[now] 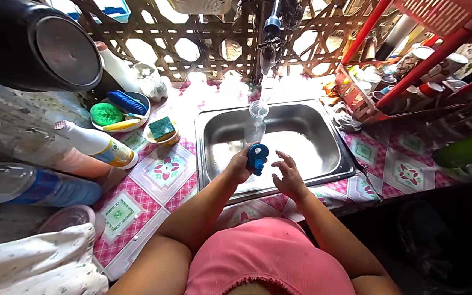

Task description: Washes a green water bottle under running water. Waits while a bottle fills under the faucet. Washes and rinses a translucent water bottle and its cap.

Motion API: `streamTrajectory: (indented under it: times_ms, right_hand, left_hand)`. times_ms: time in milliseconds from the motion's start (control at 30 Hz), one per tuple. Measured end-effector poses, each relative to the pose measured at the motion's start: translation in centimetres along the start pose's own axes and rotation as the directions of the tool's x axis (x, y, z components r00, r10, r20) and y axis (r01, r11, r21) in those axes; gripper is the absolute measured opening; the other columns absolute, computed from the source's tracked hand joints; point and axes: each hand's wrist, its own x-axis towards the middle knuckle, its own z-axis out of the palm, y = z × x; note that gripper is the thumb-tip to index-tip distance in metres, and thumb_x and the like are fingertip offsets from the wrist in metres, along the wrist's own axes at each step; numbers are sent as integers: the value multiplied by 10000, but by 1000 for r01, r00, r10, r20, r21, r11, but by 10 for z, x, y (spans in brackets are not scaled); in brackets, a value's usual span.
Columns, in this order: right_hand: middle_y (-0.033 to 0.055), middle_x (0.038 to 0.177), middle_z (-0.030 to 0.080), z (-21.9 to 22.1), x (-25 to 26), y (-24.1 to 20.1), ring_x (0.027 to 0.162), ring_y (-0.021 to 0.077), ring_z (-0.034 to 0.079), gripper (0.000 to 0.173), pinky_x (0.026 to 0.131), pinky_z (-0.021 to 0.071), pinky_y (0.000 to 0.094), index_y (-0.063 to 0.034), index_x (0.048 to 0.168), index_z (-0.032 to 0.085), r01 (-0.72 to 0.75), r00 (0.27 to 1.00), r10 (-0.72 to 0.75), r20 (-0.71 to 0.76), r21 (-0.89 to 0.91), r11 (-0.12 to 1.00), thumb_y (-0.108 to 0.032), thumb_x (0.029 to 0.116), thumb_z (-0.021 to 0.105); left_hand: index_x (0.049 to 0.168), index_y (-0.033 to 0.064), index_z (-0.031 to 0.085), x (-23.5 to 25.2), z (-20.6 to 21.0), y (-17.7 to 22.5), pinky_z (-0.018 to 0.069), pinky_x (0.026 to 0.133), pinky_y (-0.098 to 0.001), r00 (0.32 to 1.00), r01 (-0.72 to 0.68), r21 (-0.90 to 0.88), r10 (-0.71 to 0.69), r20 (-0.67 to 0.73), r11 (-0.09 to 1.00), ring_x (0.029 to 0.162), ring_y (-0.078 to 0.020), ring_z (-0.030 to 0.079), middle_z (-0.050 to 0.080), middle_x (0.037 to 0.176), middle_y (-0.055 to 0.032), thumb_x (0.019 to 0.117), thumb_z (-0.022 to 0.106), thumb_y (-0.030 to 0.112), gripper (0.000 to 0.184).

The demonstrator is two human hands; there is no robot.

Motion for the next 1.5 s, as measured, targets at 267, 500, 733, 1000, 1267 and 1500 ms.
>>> streamTrajectory:
  times_ms: [267,500,733,1000,1267,1500]
  right_hand:
    - [224,1498,505,8,-1,-12,1377,453,460,513,1090,357,641,-128,1312,672,119,989,-103,110,-148,982,-287,834,769]
    - [244,1468,512,-23,15,1,1368,405,469,543,1115,378,595,20,1253,656,-105,992,113,-54,131,986,-339,854,738]
    - [151,1261,633,-38,18,9,1129,185,610,568,991,499,374,7,1377,565,-480,849,328,414,346,806,-286,911,702]
    - [75,1106,661,-30,16,7,996,95,626,430,909,525,301,19,1199,640,-431,860,229,455,409,805,-217,859,757]
    - [229,1377,567,-17,22,-1,1241,299,564,680,1016,486,434,20,1441,519,-341,934,292,209,262,903,-257,869,760]
    - [270,1639,215,1,18,-20,1484,411,316,1002,1162,379,543,-48,1566,365,-199,966,161,204,178,964,-250,722,865]
  left_hand:
    - [1358,78,451,-6,8,-11,576,816,-443,987,158,-188,-160,4,969,981,-276,664,631,1132,-170,1096,238,521,556]
    - [1389,148,539,-16,7,-18,583,789,-404,962,259,179,-270,40,949,986,-254,689,674,1166,-130,1084,434,396,407]
    - [1407,93,458,-15,9,-21,587,774,-368,951,158,413,-251,182,897,952,-230,697,677,1130,-134,1102,352,448,480]
    - [1364,97,441,-10,-3,-12,524,608,-273,947,89,551,-243,212,830,781,-150,670,688,987,-88,1049,481,459,481]
    - [1495,119,385,-8,3,-8,536,846,-440,992,90,508,-120,27,857,1059,-260,629,599,1281,-162,1071,462,445,540]
    - [1507,77,312,-18,17,-18,554,906,-370,972,26,257,-84,221,966,1046,-182,655,630,1213,-120,1127,310,333,458]
